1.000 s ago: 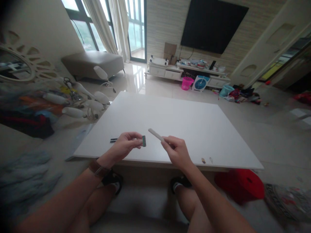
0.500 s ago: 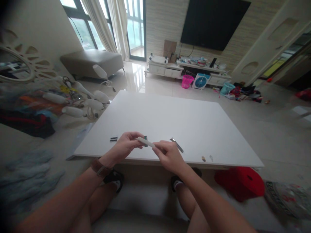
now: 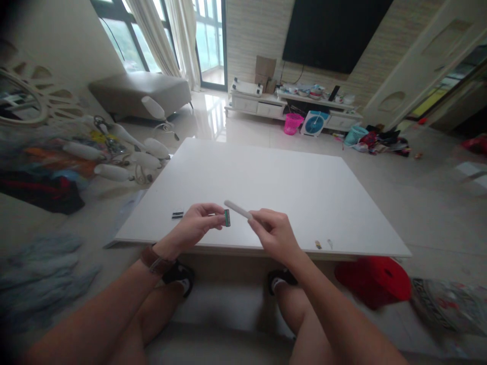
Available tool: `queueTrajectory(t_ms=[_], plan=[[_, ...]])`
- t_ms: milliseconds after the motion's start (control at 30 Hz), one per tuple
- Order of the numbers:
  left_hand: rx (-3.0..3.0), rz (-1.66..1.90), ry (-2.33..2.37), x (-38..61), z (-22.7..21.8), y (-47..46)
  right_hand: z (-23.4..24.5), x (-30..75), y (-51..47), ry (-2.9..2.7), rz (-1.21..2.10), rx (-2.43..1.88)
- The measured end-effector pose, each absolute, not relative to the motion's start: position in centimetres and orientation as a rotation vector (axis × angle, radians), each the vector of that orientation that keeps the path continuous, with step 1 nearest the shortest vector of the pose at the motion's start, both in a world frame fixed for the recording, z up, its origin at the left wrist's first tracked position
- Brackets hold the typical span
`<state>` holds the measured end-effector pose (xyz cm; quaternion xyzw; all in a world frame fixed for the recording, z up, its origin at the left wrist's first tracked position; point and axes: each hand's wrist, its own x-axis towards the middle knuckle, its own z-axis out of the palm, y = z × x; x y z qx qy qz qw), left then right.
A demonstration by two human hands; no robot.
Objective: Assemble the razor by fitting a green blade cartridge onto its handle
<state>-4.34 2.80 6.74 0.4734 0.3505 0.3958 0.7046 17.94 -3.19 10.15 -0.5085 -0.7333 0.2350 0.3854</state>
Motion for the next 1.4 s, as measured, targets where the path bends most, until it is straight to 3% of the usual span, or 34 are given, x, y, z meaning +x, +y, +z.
queueTrajectory(t_ms=[1400], plan=[[0.958,0.918,0.770,-4.4,6.9,2.9,10.0,17.3,-3.6,-2.012,0.687,-1.268]])
